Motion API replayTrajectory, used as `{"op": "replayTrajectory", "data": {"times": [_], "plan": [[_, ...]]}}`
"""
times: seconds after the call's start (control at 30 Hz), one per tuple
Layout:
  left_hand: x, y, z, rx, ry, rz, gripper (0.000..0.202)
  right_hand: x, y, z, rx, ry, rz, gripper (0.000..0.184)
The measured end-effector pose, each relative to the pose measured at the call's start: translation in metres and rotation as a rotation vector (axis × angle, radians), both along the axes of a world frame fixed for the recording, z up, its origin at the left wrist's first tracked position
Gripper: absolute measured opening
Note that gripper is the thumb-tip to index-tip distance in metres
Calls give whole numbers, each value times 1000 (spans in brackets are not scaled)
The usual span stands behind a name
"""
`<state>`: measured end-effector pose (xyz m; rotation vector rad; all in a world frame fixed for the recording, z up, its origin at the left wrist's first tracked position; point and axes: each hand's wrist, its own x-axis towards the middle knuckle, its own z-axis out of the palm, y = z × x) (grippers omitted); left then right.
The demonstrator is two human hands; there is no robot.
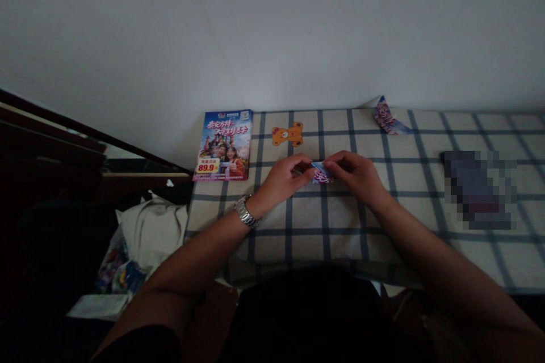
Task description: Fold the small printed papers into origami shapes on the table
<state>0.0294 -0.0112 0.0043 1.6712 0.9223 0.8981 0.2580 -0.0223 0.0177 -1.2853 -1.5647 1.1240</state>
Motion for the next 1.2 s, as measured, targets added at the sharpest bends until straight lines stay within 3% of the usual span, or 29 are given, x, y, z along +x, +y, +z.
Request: {"op": "replayTrajectory", "data": {"times": [0.33, 0.67, 0.9, 1.2], "plan": [[0, 6, -8, -29, -131, 112, 29, -2, -1, -3, -47, 115, 57, 30], [-3, 6, -2, -37, -92, 65, 25, -5, -3, -1, -28, 66, 125, 31], [-2, 5, 3, -49, -81, 23, 28, -4, -5, 1, -19, -150, 184, 29], [-1, 3, 6, -51, -96, 14, 32, -1, -1, 2, -12, -155, 116, 32]]}}
